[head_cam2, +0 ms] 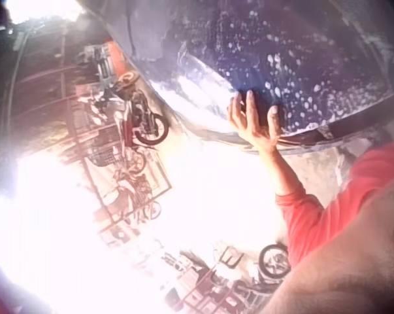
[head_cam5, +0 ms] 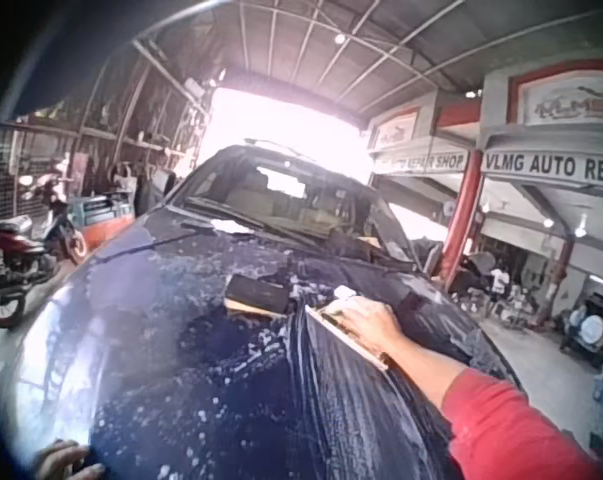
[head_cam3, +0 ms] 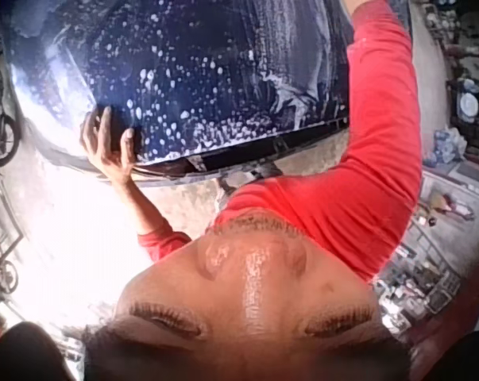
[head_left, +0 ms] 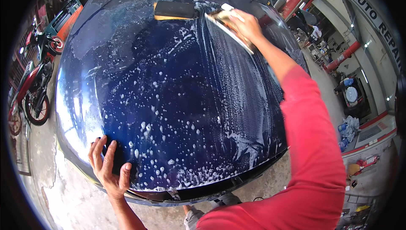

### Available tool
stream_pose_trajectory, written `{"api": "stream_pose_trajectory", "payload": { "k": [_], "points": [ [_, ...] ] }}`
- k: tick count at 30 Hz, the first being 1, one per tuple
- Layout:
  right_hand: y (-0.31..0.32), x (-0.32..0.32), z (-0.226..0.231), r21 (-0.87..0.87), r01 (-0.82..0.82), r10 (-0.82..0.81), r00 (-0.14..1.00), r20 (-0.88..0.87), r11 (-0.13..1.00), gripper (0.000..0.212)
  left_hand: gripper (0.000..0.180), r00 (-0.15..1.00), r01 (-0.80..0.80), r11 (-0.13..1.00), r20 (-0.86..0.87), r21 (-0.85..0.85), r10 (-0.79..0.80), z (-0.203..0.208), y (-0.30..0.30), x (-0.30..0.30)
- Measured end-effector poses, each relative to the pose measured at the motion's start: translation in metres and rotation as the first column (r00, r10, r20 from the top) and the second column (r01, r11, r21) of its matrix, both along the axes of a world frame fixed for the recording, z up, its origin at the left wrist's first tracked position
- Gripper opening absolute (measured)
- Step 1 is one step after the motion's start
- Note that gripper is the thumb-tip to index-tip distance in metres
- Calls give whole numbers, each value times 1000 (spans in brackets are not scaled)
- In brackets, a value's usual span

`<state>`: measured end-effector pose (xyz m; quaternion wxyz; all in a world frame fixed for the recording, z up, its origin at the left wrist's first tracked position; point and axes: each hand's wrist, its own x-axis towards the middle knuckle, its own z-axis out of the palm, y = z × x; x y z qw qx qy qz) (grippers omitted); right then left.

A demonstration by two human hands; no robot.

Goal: The person sands the hood of a dark blue car using a sanding block and a cloth. They repeatedly rub the surface, wipe away residue, and dip the sanding block into a bucket of water. The work is performed in a covered auto repair shop with motorcycles and tools visible in the background.

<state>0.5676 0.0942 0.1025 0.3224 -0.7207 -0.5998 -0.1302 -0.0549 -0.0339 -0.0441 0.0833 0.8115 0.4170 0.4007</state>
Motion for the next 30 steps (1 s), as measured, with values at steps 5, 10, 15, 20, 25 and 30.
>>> {"api": "stream_pose_trajectory", "payload": {
  "k": [5,10,15,20,25,30],
  "points": [
    [-86,-48,-18,34,-279,273,899,-343,960,39,68,1000,12,1000,-16,2,-12,0,-3,-2],
    [-331,-116,-51,-79,-390,386,920,-62,917,50,68,999,40,999,9,-16,-40,8,-3,1],
    [-201,-15,-25,-47,-377,379,910,165,925,39,67,1000,-5,1000,-21,-3,5,-3,-2,-1],
    [-25,62,0,-16,218,-219,973,-72,976,37,65,997,-40,998,-69,-57,36,0,-2,-6],
    [-184,-19,-40,106,-226,237,966,-100,968,31,66,990,131,982,68,-135,-123,67,70,13],
    [-372,-97,-63,-19,-255,251,961,-115,967,49,81,952,244,956,-150,-163,-269,92,173,48]
  ]
}}
